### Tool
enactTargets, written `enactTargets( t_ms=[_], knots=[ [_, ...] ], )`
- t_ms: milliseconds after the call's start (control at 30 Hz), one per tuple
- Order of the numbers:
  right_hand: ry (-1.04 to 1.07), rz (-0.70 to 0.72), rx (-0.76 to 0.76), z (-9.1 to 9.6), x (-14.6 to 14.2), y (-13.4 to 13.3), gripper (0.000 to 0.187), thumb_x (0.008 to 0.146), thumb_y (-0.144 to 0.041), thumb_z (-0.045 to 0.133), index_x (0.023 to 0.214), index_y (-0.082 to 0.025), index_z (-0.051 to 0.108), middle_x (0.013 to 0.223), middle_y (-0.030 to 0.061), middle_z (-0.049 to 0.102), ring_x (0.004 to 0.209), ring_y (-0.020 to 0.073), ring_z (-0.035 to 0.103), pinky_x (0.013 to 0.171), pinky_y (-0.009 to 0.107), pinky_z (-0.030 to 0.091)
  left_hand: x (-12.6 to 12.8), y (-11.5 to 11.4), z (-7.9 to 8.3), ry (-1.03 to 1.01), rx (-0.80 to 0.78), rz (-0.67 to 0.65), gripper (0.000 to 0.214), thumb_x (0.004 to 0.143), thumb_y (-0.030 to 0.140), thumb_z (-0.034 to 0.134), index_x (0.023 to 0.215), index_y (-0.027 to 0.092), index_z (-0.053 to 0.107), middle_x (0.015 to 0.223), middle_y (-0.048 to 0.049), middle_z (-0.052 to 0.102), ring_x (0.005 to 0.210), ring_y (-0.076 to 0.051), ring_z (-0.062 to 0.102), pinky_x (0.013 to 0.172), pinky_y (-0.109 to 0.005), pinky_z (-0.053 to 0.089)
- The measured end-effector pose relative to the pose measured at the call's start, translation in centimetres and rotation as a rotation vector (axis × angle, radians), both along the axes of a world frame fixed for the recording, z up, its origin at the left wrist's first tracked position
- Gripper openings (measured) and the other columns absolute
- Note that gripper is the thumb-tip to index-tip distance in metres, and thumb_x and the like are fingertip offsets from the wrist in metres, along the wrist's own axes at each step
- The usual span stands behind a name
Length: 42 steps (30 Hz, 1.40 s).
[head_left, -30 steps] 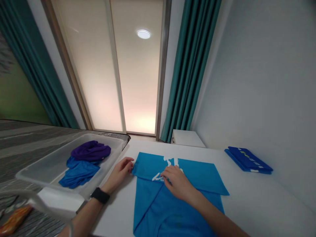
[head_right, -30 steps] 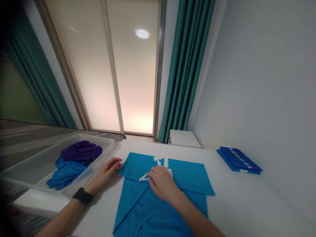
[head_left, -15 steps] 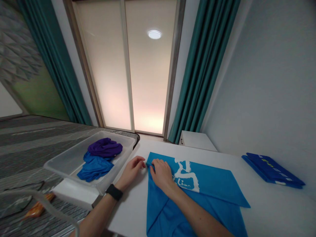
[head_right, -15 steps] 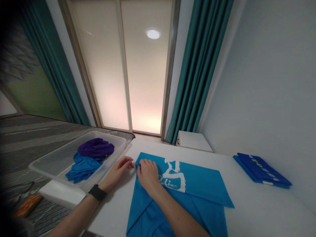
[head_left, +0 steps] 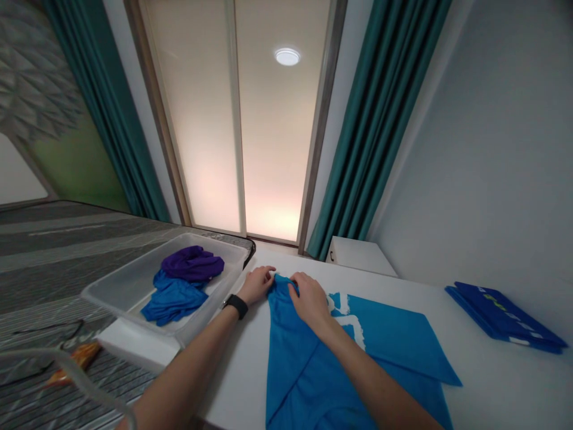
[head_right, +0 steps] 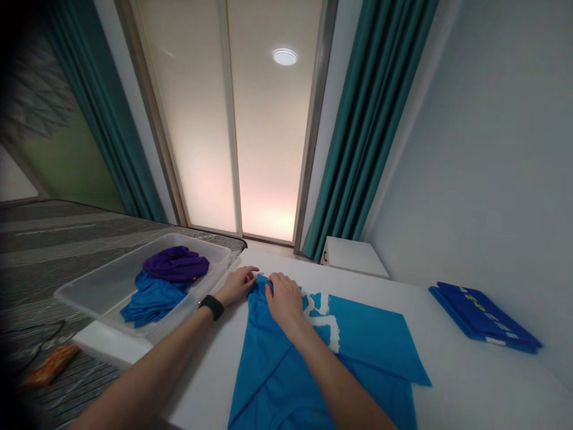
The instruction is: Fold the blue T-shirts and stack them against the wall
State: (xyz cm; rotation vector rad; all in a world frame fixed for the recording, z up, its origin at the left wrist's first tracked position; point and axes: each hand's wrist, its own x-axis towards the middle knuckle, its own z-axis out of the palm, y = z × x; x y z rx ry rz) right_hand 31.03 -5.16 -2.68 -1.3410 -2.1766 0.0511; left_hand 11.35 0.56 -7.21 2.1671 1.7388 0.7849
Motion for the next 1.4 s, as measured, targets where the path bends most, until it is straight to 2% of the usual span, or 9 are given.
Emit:
enactTargets(
  t_ms=[100,200,367,467,633,767,1000,1167,1400],
  knots=[
    [-0.098,0.066,0.059,-0.7,-0.9,-1.3,0.009,0.093,-0.017,0.051,0.095,-0.022,0.057,0.095,0.0031,0.064,0.090,0.0206,0.057,0.079,0.032,0.038,0.0,1.0,-0.2,0.029,0.011,-0.058,0.030,0.084,0.019,0.054,0.110,0.023,0.069,0.095,-0.0050,0.067,0.093,-0.021,0.061,0.086,-0.033,0.040],
    [-0.212,0.122,0.117,-1.5,-2.0,-2.7,0.007,0.091,-0.016,0.054,0.095,-0.021,0.057,0.095,0.0043,0.062,0.091,0.0228,0.055,0.079,0.035,0.038,-0.2,1.4,-0.5,0.034,0.013,-0.096,0.027,0.083,0.017,0.055,0.104,0.022,0.071,0.093,-0.0046,0.066,0.093,-0.020,0.060,0.084,-0.030,0.041],
    [-0.335,0.116,0.153,-3.2,-3.3,-3.9,0.014,0.089,-0.012,0.054,0.101,-0.019,0.057,0.097,0.0073,0.060,0.089,0.0247,0.051,0.077,0.038,0.038,-0.4,1.5,-0.7,0.010,0.015,-0.091,0.026,0.082,0.016,0.054,0.099,0.022,0.072,0.093,-0.0039,0.065,0.085,-0.018,0.059,0.079,-0.028,0.043],
    [-0.367,0.142,0.165,-4.0,-3.4,-3.9,0.014,0.091,-0.010,0.051,0.098,-0.020,0.058,0.095,0.0068,0.060,0.088,0.0241,0.051,0.076,0.038,0.037,-0.2,1.4,-0.8,-0.012,0.015,-0.055,0.023,0.082,0.016,0.055,0.095,0.021,0.073,0.090,-0.0038,0.065,0.077,-0.016,0.059,0.075,-0.027,0.043],
    [-0.311,0.166,0.139,-4.5,-2.9,-3.7,0.009,0.091,-0.013,0.055,0.091,-0.021,0.058,0.093,0.0044,0.060,0.088,0.0225,0.051,0.076,0.037,0.036,0.0,1.4,-1.0,-0.056,0.006,0.018,0.019,0.084,0.020,0.055,0.096,0.019,0.069,0.082,-0.0022,0.066,0.072,-0.015,0.059,0.068,-0.026,0.042],
    [-0.212,0.154,0.092,-4.6,-2.5,-3.7,0.006,0.089,-0.016,0.059,0.091,-0.022,0.057,0.095,0.0032,0.061,0.090,0.0221,0.051,0.078,0.036,0.036,0.0,1.1,-0.9,-0.045,-0.013,0.041,0.014,0.085,0.023,0.056,0.081,0.018,0.068,0.080,-0.0022,0.066,0.073,-0.015,0.059,0.069,-0.026,0.041],
    [-0.159,0.149,0.088,-4.9,-2.5,-3.7,0.008,0.089,-0.015,0.056,0.091,-0.022,0.054,0.094,0.0030,0.061,0.091,0.0219,0.051,0.079,0.035,0.035,0.5,0.2,0.2,-0.009,-0.089,0.106,0.047,0.096,0.042,0.036,0.071,0.018,0.068,0.080,-0.0066,0.071,0.084,-0.022,0.063,0.079,-0.032,0.039],
    [-0.151,0.161,0.091,-5.0,-2.4,-3.8,0.008,0.089,-0.015,0.056,0.090,-0.022,0.054,0.095,0.0028,0.060,0.091,0.0215,0.051,0.079,0.035,0.035,1.1,0.4,0.8,0.005,-0.160,0.138,0.037,0.091,0.043,0.047,0.077,0.019,0.071,0.086,-0.0067,0.075,0.091,-0.026,0.064,0.088,-0.038,0.036],
    [-0.172,0.186,0.122,-4.8,-2.4,-3.9,0.008,0.089,-0.013,0.056,0.088,-0.021,0.055,0.092,0.0021,0.061,0.088,0.0207,0.051,0.077,0.035,0.035,1.2,0.6,1.2,-0.025,-0.237,0.165,0.028,0.085,0.042,0.058,0.079,0.019,0.071,0.083,-0.0040,0.075,0.087,-0.024,0.065,0.091,-0.039,0.035]
  ],
)
